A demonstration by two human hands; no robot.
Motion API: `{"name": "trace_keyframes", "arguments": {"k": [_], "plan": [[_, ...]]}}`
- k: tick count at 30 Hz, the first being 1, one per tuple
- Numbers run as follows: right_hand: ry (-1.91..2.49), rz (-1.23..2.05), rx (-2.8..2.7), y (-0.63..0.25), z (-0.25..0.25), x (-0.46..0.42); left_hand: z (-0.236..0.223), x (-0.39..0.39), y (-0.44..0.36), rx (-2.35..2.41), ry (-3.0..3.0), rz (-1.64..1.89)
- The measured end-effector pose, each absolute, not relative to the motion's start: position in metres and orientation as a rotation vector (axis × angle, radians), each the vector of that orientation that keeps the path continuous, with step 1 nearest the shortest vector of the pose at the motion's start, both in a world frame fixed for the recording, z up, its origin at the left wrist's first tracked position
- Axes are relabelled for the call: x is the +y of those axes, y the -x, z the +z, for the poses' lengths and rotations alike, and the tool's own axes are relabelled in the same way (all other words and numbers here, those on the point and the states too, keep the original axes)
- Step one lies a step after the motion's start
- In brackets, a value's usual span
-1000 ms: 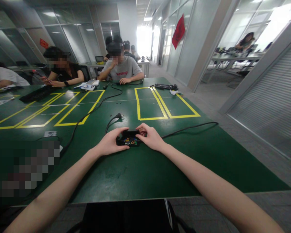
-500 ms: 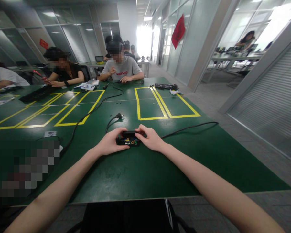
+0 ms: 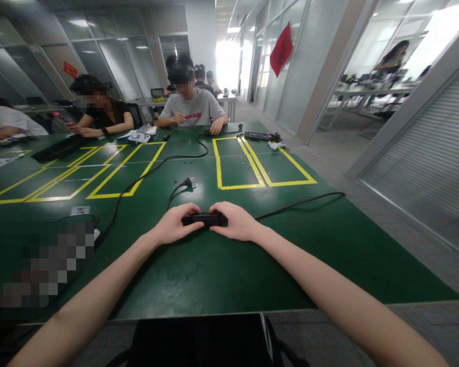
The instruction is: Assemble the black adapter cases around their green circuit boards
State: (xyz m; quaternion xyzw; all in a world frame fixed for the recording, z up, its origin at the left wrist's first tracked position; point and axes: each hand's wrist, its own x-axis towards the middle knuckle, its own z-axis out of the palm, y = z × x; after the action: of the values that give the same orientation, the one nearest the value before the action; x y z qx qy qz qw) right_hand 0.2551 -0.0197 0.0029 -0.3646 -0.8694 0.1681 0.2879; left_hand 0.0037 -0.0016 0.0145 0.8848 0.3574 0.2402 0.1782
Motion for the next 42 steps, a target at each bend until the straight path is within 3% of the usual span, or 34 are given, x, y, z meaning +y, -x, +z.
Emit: {"name": "trace_keyframes", "arguments": {"k": [14,30,33,39,42], "plan": [[0.956,0.21,-2.519,-0.254,0.006,-0.021,0.015,-0.003,-0.007,0.916,-2.742,0.558],[0.95,0.153,-2.455,-0.254,0.009,-0.024,0.015,-0.006,-0.009,0.945,-2.801,0.673],[0.947,0.371,-2.379,-0.255,0.011,-0.025,0.016,-0.006,-0.009,0.934,-2.856,0.643],[0.902,1.302,-2.049,-0.26,0.013,-0.025,0.015,-0.007,-0.011,0.83,-3.003,0.637],[0.922,1.353,-1.971,-0.259,0.014,-0.025,0.014,-0.007,-0.014,0.827,-3.013,0.664]]}}
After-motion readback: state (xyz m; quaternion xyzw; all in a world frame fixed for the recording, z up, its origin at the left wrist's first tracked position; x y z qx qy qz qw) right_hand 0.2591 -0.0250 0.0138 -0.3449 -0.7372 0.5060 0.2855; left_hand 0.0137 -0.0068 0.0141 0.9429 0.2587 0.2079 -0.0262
